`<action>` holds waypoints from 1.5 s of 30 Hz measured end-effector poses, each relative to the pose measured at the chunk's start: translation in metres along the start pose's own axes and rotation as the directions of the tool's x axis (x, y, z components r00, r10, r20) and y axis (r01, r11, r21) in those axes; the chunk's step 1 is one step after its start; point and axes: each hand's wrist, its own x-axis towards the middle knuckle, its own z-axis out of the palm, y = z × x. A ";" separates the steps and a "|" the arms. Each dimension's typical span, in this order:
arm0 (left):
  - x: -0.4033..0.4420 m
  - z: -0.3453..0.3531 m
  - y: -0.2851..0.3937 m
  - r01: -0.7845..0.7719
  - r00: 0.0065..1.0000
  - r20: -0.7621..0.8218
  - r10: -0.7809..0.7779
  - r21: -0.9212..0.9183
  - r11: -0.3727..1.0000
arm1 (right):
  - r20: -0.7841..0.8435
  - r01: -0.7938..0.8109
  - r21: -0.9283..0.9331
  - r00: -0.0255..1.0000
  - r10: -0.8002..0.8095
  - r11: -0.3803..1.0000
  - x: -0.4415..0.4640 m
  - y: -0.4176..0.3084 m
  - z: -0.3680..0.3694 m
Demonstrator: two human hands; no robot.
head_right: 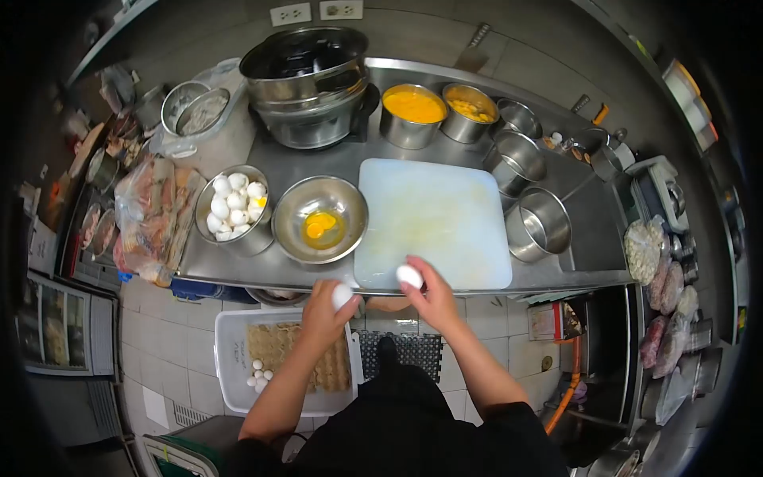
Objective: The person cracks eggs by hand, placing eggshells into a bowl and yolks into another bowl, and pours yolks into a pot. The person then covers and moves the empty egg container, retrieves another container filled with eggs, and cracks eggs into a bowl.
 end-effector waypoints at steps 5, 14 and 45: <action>0.064 0.078 0.030 -0.277 0.949 -0.106 0.298 0.179 0.944 | -0.315 0.152 -0.492 0.887 -0.338 0.857 0.021 0.033 -0.019; 0.093 0.089 0.022 0.135 0.983 -0.105 -0.149 -0.135 0.982 | -0.140 -0.169 0.594 0.941 0.308 0.786 0.062 0.050 -0.015; 0.164 -0.138 -0.027 0.324 0.898 -0.439 -0.025 0.622 0.713 | 0.538 -0.510 0.501 0.816 0.210 0.699 0.204 -0.005 0.075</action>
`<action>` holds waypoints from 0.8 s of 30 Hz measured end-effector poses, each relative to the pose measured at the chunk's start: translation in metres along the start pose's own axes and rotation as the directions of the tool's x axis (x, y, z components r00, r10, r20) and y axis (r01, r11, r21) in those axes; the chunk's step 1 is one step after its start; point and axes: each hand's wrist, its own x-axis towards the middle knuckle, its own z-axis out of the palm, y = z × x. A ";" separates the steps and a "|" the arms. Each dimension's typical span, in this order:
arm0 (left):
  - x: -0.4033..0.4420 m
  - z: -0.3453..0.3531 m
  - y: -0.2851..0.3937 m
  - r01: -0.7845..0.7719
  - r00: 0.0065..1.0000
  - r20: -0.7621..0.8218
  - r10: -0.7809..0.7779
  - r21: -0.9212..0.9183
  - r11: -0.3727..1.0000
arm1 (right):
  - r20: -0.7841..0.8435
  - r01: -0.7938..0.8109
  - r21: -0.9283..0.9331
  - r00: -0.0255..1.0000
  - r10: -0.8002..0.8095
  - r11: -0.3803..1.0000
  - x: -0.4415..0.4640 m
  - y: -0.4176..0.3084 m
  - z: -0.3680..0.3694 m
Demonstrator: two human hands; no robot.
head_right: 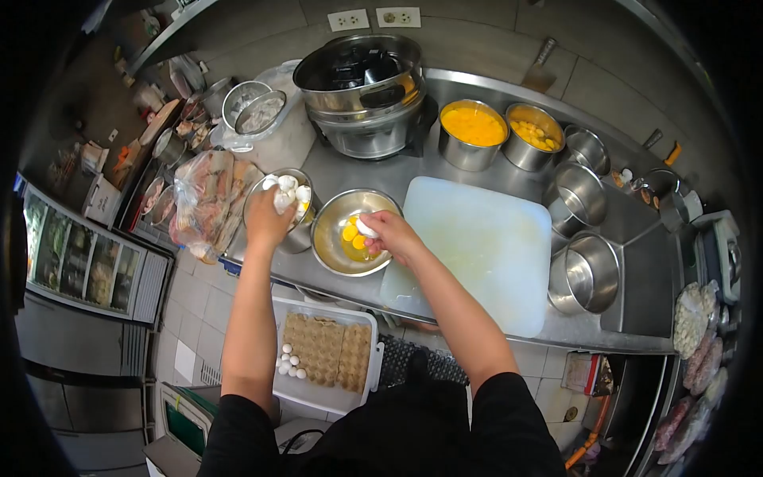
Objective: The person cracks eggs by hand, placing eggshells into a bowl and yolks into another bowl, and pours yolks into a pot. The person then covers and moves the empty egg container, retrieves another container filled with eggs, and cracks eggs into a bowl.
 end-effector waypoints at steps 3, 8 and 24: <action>-0.016 0.008 0.034 0.043 0.874 0.437 0.213 -0.507 0.861 | 0.075 -0.084 -0.002 0.994 0.084 0.996 0.007 0.002 0.006; -0.038 0.034 0.055 0.097 0.782 0.497 0.376 -0.692 0.715 | 0.080 -0.040 -0.190 0.995 0.056 0.981 0.014 0.006 0.017; -0.034 0.034 0.051 -0.078 0.931 0.171 0.323 -0.771 0.632 | 0.170 0.380 -0.870 0.829 -0.534 0.314 0.017 -0.019 0.037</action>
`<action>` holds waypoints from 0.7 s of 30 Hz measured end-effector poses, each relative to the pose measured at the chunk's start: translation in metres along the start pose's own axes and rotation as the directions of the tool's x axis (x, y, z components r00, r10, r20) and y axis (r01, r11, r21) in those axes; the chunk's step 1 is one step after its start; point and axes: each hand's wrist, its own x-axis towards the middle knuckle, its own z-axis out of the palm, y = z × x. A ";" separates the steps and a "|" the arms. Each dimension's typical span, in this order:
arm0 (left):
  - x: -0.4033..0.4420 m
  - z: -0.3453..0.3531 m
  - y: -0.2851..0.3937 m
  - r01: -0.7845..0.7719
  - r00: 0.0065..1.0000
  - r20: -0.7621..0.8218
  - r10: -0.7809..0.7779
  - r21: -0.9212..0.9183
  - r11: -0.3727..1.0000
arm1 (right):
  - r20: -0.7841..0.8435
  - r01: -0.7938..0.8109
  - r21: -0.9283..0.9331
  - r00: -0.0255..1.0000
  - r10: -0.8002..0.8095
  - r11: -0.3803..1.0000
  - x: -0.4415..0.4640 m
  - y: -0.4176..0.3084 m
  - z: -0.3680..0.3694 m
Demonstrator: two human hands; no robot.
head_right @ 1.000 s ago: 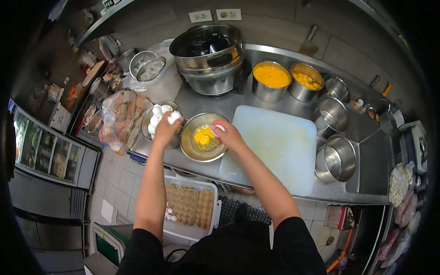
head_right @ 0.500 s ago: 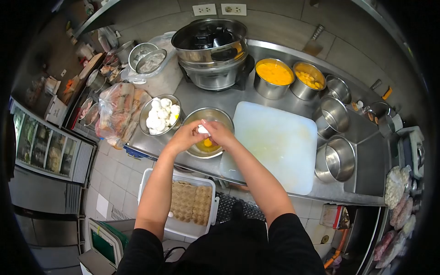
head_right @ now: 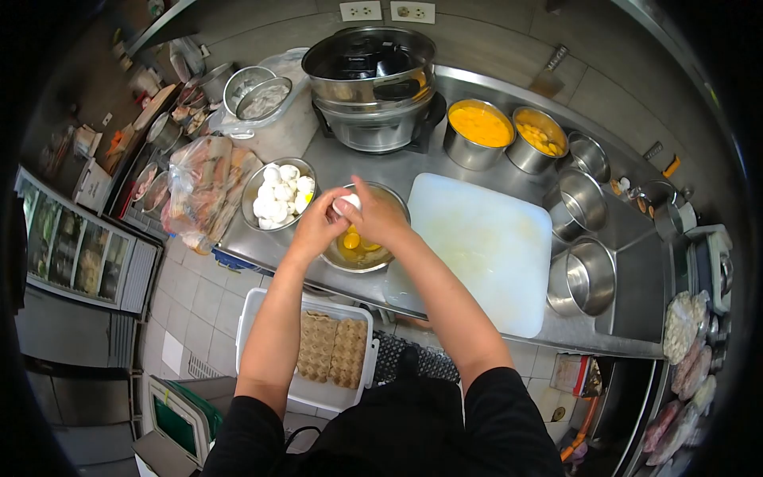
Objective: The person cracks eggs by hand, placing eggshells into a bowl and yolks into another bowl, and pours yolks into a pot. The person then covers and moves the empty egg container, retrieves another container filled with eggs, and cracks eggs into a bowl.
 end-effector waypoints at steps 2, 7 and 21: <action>0.002 -0.014 0.002 0.040 0.994 -0.104 -0.033 0.069 0.997 | -0.010 -0.178 0.113 0.984 0.180 0.978 0.002 -0.008 -0.008; -0.002 -0.086 -0.004 0.195 0.964 -0.234 -0.130 0.282 0.939 | 0.021 -0.251 0.353 0.965 0.261 0.901 -0.025 -0.002 0.005; -0.373 -0.182 -0.242 0.660 0.552 -0.529 -0.645 -0.195 0.725 | 0.580 -0.444 0.368 0.796 0.171 0.817 -0.210 -0.057 0.286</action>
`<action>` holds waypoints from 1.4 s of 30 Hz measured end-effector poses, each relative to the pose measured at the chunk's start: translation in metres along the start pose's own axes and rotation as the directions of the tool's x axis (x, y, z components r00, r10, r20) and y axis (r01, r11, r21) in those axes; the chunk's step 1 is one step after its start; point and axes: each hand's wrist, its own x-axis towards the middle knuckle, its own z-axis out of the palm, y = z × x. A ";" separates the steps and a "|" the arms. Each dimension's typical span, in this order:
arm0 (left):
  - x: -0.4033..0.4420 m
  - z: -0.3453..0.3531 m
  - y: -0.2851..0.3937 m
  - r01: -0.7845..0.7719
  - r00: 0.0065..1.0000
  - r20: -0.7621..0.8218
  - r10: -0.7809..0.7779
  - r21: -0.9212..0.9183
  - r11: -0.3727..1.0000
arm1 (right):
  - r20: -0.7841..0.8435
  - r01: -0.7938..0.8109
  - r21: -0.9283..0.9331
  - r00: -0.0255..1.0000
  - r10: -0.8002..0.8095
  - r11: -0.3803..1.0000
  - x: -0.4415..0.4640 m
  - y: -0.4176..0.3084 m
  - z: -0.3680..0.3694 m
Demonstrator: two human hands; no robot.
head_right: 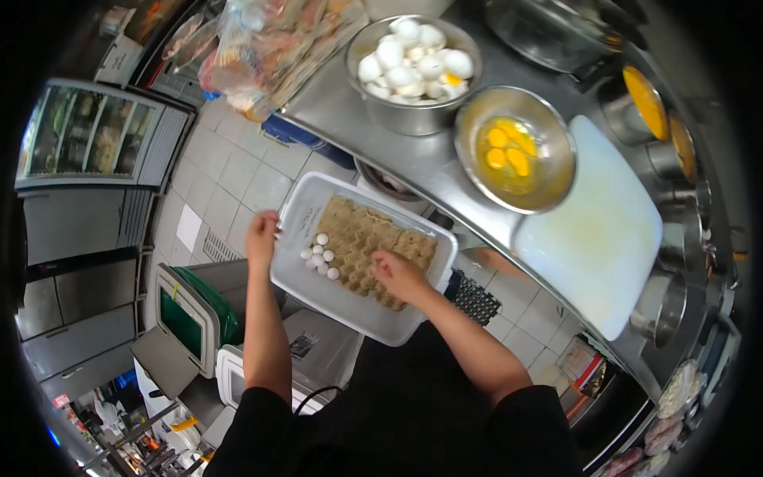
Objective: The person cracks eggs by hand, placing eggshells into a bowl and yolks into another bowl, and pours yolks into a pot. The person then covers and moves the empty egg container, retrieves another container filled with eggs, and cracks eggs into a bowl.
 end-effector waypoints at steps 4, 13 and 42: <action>-0.005 0.032 -0.119 0.080 0.964 0.205 -0.167 0.376 0.923 | 0.218 -0.021 -0.310 0.971 0.093 0.950 0.065 0.073 0.125; -0.008 0.085 -0.266 0.366 0.744 0.190 -0.640 0.686 0.629 | 0.349 0.178 -0.676 0.932 0.098 0.715 0.181 0.175 0.279; -0.213 0.336 0.328 -0.807 0.414 0.515 0.751 -0.174 0.564 | -0.840 -0.145 -0.487 0.349 -0.416 0.861 -0.221 -0.054 -0.269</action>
